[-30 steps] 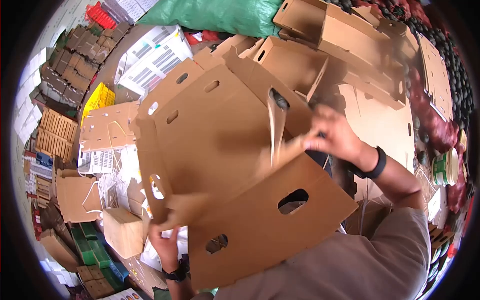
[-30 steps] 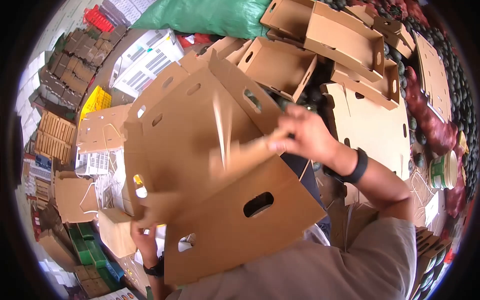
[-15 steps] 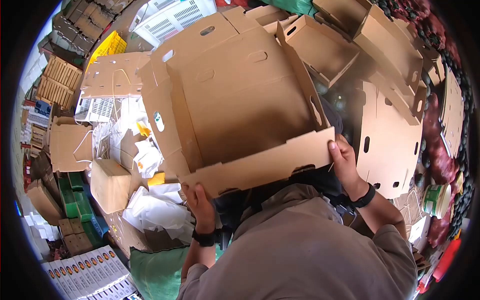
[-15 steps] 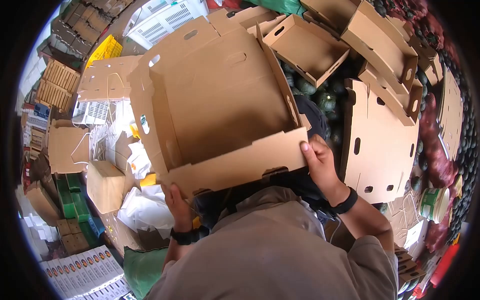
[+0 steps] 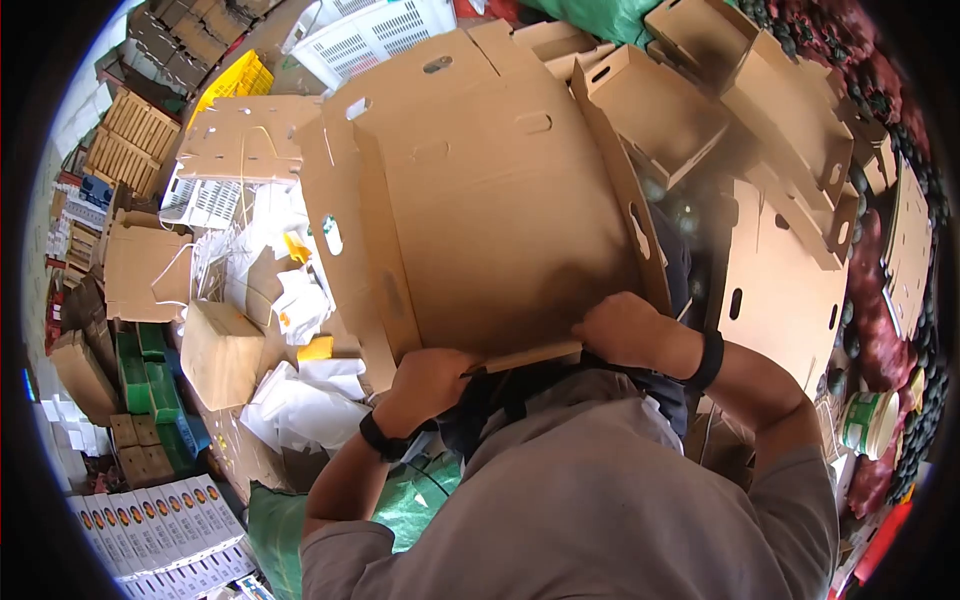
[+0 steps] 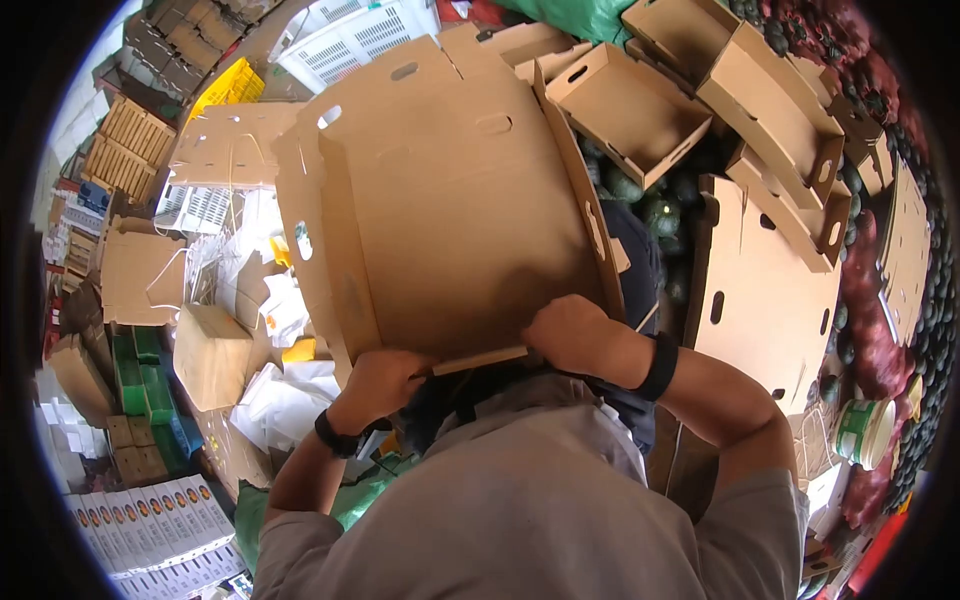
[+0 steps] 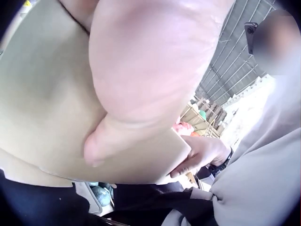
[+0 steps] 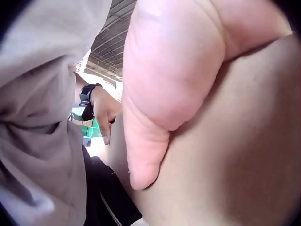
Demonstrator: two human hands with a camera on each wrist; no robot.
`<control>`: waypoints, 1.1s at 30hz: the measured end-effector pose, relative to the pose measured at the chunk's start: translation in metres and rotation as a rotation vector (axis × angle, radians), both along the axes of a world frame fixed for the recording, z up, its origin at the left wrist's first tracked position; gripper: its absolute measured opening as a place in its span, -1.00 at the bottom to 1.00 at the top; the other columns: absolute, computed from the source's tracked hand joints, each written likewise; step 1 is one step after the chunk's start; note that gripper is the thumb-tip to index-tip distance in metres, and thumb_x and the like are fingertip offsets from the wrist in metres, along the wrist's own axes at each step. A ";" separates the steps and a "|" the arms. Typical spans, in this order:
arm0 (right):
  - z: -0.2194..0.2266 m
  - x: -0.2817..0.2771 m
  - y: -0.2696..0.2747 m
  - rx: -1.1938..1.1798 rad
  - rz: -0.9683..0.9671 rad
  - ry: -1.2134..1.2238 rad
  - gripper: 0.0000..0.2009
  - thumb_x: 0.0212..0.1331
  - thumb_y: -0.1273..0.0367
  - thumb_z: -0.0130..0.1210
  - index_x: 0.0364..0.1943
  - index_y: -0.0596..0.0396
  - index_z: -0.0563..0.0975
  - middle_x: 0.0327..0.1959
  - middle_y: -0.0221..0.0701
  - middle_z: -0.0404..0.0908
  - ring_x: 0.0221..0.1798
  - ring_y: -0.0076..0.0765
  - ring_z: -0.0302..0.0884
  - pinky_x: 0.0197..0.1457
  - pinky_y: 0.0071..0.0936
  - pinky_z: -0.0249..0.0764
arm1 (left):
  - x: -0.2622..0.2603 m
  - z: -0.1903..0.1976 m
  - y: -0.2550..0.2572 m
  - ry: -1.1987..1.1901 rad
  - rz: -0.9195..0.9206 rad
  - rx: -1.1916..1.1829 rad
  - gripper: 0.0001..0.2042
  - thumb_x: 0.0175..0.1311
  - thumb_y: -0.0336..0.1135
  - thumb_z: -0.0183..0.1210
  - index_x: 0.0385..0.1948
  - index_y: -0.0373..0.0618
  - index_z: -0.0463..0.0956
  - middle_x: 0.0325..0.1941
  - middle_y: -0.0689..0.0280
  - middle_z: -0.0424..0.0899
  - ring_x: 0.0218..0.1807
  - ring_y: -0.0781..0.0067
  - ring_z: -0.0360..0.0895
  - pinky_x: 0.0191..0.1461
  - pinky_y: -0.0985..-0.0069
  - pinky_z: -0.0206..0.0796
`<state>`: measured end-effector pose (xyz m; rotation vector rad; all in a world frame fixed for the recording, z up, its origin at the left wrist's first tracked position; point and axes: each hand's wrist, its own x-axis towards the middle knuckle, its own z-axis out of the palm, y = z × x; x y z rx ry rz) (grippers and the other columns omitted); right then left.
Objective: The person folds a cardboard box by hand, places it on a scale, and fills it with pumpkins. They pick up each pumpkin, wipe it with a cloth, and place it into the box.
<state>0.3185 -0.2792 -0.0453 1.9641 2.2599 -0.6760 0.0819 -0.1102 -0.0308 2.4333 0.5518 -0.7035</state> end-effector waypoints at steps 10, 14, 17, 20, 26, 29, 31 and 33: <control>0.045 -0.007 -0.041 -0.036 0.171 0.446 -0.65 0.15 0.38 0.08 0.06 0.02 0.50 -0.07 -0.32 0.57 0.03 -0.16 0.51 0.03 -0.28 0.47 | -0.031 0.029 0.101 -1.003 1.008 -0.825 -0.24 0.26 0.11 -0.03 0.36 -0.20 -0.07 0.35 0.04 0.21 0.34 0.08 0.22 0.36 0.18 0.10; 0.098 0.070 -0.025 0.102 -0.018 1.091 -0.50 0.17 0.27 0.21 0.20 0.03 0.39 0.18 -0.29 0.44 0.23 -0.28 0.38 0.28 -0.37 0.27 | -0.027 0.010 0.120 -0.796 1.092 -0.994 -0.50 0.16 -0.19 -0.08 0.12 -0.28 0.37 0.07 0.06 0.56 0.07 0.15 0.53 0.15 0.28 0.37; 0.083 0.134 0.002 0.571 -0.755 0.921 -0.22 0.16 0.14 0.19 0.39 0.04 0.04 0.35 -0.23 0.22 0.35 -0.25 0.21 0.35 -0.29 0.17 | -0.005 0.015 0.116 -0.847 0.931 -1.143 -0.50 0.22 -0.08 -0.12 0.07 -0.27 0.40 0.01 0.06 0.57 0.09 0.15 0.50 0.17 0.28 0.34; 0.029 0.137 0.033 0.302 -0.634 1.256 -0.01 0.10 0.11 0.16 0.44 0.04 -0.31 0.43 -0.16 0.03 0.47 -0.26 -0.06 0.45 -0.33 -0.05 | 0.007 0.008 0.124 -0.857 0.905 -1.178 -0.49 0.29 0.00 -0.15 0.05 -0.26 0.41 0.00 0.09 0.58 0.06 0.17 0.51 0.17 0.30 0.34; 0.000 0.133 0.033 0.325 -0.656 1.739 -0.69 -0.05 0.41 -0.05 -0.15 0.13 0.47 -0.02 -0.39 0.45 0.14 -0.39 0.30 0.28 -0.45 0.15 | -0.019 -0.010 0.137 -1.124 0.804 -1.026 -0.62 0.39 -0.15 -0.16 0.09 -0.19 0.32 0.08 0.17 0.49 0.11 0.27 0.44 0.20 0.41 0.26; -0.020 0.126 0.055 0.764 -0.593 1.337 -0.57 -0.05 0.57 -0.07 0.01 0.09 0.36 -0.04 -0.41 0.40 0.10 -0.42 0.29 0.21 -0.43 0.21 | -0.001 0.004 0.118 -1.238 0.673 -0.532 -0.64 0.39 -0.26 -0.15 0.17 -0.15 0.21 0.14 0.23 0.40 0.16 0.32 0.37 0.24 0.44 0.19; 0.027 0.100 0.044 0.948 -0.540 1.031 -0.65 0.25 0.42 -0.06 0.12 0.10 0.32 0.00 -0.36 0.39 0.18 -0.36 0.26 0.29 -0.32 0.18 | 0.006 0.010 0.104 -1.202 0.582 -0.204 -0.62 0.43 -0.24 -0.22 0.22 -0.13 0.13 0.11 0.28 0.39 0.16 0.35 0.33 0.29 0.39 0.13; -0.014 0.110 0.050 0.749 -0.583 1.437 -0.69 0.34 0.25 -0.10 0.04 0.12 0.40 -0.01 -0.32 0.39 0.15 -0.38 0.26 0.25 -0.35 0.21 | 0.005 0.010 0.089 -1.334 0.736 -0.586 -0.68 0.45 -0.20 -0.27 0.09 -0.13 0.25 0.06 0.26 0.40 0.15 0.31 0.33 0.30 0.35 0.11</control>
